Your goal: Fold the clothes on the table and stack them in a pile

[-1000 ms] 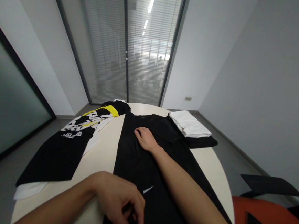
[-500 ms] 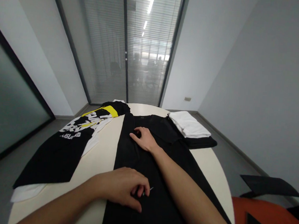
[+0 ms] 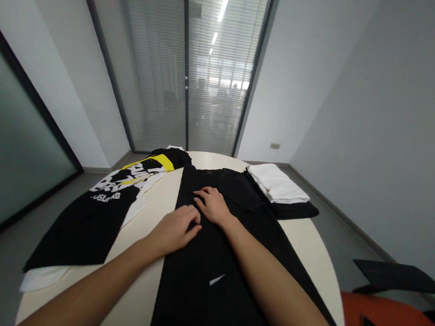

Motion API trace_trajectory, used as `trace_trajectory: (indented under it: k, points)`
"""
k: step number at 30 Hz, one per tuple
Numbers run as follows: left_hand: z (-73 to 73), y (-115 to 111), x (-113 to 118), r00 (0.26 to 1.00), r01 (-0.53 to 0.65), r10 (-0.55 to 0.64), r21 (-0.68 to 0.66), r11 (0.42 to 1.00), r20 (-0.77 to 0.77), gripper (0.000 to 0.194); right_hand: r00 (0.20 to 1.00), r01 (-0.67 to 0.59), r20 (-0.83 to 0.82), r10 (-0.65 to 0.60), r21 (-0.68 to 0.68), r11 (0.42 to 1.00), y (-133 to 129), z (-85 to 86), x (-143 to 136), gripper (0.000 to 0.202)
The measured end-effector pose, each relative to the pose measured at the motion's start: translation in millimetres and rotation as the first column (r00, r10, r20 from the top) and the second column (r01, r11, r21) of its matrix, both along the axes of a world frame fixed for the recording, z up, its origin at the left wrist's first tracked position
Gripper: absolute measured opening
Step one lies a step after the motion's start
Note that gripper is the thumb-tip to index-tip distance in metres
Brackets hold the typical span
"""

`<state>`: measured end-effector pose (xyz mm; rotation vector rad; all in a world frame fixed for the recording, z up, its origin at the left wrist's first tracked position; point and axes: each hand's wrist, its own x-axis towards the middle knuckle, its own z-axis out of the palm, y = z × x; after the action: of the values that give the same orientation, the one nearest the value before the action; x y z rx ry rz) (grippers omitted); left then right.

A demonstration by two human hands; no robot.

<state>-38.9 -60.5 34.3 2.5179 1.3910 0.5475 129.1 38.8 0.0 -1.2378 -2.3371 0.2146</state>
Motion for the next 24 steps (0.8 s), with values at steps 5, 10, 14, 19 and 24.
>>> trace_trajectory:
  k: [5,10,14,19,24]
  points:
    - [-32.4,29.5,-23.1,0.977,-0.198,0.201,0.045,0.979,-0.069,0.049,0.999,0.025,0.047,-0.025,0.003,1.0,-0.9,-1.8,2.1,0.043]
    - [-41.9,33.9,-23.5,0.954,-0.274,0.278,0.05,0.96,-0.115,0.051,1.0,0.011,0.006,-0.011,0.019,1.0,-1.6,0.8,0.1,0.034]
    - [-41.6,32.2,-22.0,0.954,-0.268,0.271,0.036,0.963,-0.125,0.053,0.997,0.026,-0.079,-0.027,-0.003,1.0,-1.7,3.4,-3.5,0.024]
    - [-41.8,30.4,-20.1,0.957,-0.246,0.248,0.032,0.969,-0.148,0.056,0.977,-0.016,-0.214,0.009,-0.033,0.999,1.7,2.7,-1.9,0.022]
    - [-41.8,27.9,-15.4,0.942,-0.271,0.275,0.048,0.962,-0.195,0.058,0.995,0.052,-0.082,-0.053,-0.015,0.999,0.6,3.2,-1.2,0.023]
